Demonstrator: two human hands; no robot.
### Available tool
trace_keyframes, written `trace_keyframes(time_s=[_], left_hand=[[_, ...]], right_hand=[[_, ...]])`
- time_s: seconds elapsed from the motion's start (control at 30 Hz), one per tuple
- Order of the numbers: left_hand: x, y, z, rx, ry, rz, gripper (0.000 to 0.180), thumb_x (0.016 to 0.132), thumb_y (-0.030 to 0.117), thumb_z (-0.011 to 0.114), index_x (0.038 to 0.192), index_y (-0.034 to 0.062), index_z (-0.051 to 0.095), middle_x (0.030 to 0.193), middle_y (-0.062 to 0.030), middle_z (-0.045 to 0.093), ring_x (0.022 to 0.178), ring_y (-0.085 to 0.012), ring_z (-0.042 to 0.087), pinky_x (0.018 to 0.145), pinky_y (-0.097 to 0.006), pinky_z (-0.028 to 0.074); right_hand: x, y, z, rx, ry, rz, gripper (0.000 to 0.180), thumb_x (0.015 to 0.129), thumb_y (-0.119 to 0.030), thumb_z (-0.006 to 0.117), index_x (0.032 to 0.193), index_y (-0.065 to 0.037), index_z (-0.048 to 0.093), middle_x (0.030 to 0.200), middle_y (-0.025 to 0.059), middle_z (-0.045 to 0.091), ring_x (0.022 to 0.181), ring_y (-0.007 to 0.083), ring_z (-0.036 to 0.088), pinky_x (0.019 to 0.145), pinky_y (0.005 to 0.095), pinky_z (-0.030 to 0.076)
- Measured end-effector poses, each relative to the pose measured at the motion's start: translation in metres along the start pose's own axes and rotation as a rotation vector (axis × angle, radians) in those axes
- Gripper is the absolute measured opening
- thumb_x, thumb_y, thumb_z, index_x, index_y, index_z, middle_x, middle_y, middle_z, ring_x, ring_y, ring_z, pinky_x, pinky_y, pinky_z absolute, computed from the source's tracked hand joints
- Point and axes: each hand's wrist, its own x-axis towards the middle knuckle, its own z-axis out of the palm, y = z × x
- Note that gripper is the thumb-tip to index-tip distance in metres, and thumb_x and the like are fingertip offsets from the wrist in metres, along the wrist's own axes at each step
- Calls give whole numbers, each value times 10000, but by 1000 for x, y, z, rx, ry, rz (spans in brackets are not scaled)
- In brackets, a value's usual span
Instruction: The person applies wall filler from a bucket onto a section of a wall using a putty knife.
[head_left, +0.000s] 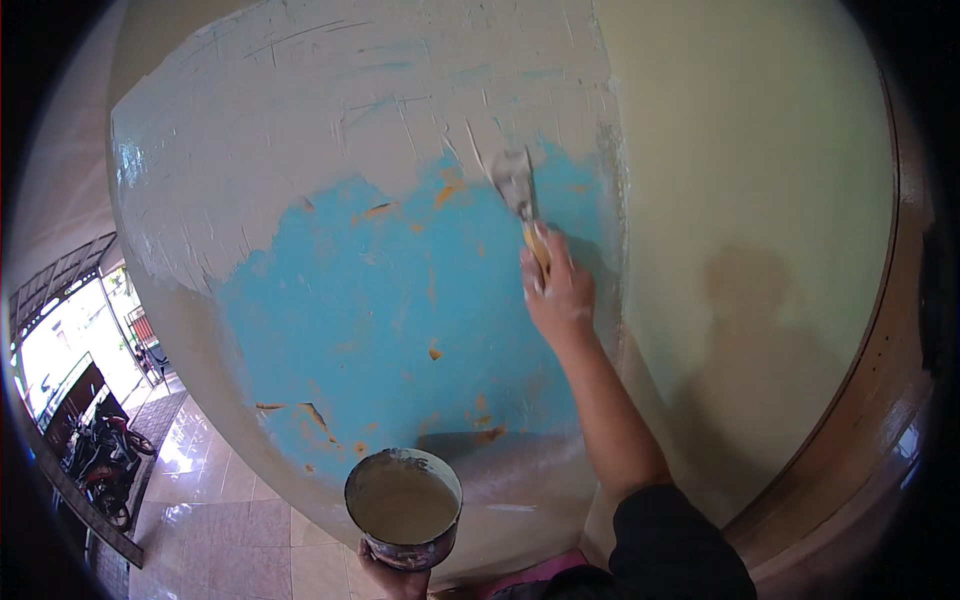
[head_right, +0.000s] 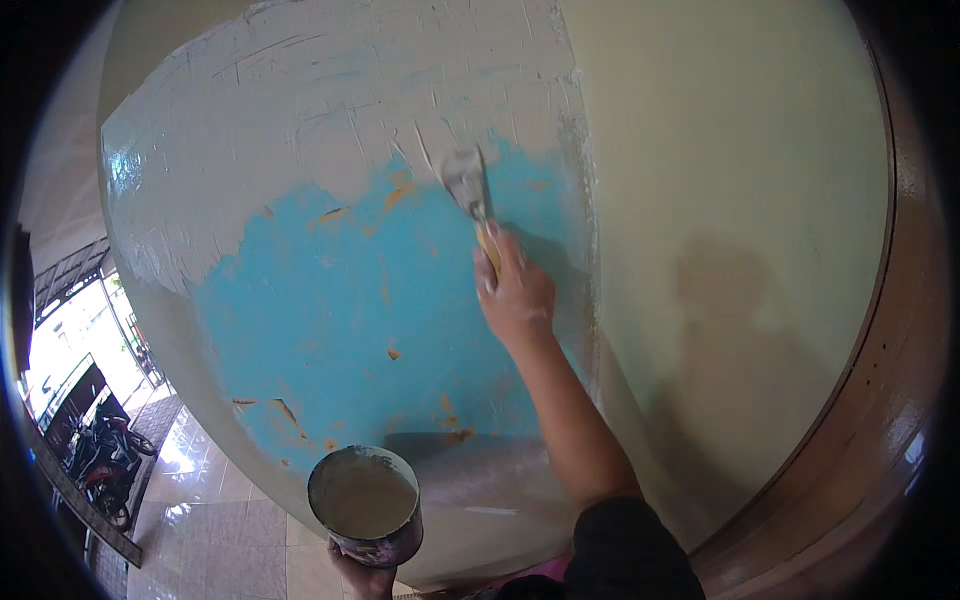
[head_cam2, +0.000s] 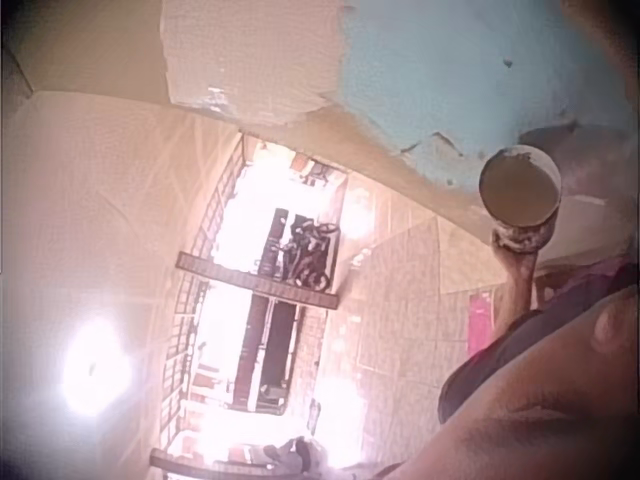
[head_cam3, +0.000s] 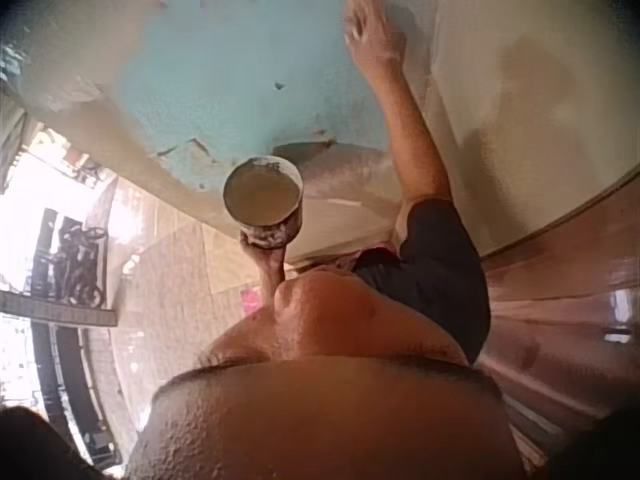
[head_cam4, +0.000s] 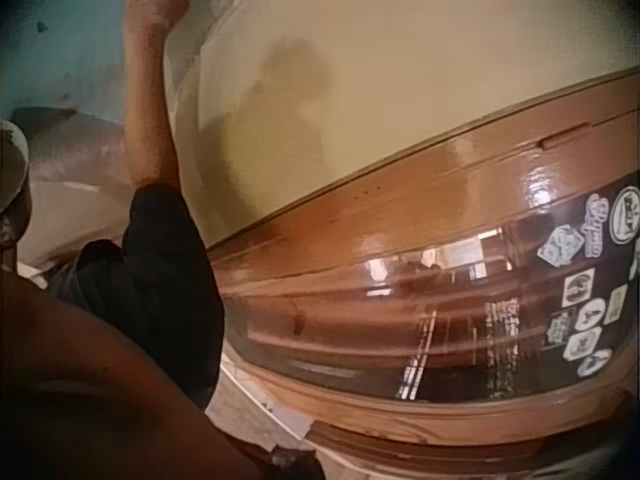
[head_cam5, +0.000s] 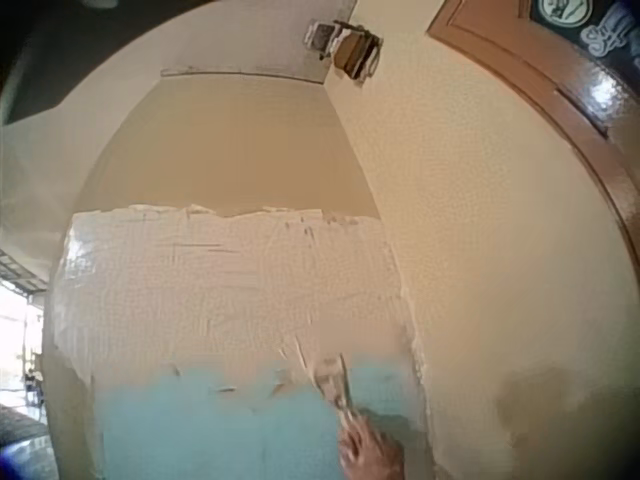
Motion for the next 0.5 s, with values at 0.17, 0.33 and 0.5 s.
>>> trace_keyframes(time_s=[0.17,0.33,0.5], left_hand=[[2,-1,-14,-30,11,71,609,944,485,361,1420,114,445,1460,-142,448,1351,-362,417,1116,-564,338],[-1,1,-8,-62,73,23,612,948,493,353,1415,109,448,1464,-145,443,1350,-362,417,1115,-567,337],[-5,-3,-1,-98,29,27,625,938,503,366,1417,110,446,1465,-147,442,1350,-363,417,1113,-562,341]], right_hand=[[-54,18,-6,204,72,82,385,953,-238,584,1282,-79,465,855,151,656,662,377,639,659,438,525],[36,-42,-13,304,138,-110,396,916,-164,600,1276,-73,463,848,157,650,656,363,638,640,442,519],[8,-35,8,31,-83,15,406,901,-161,607,1276,-84,472,909,169,671,717,389,660,667,456,529]])
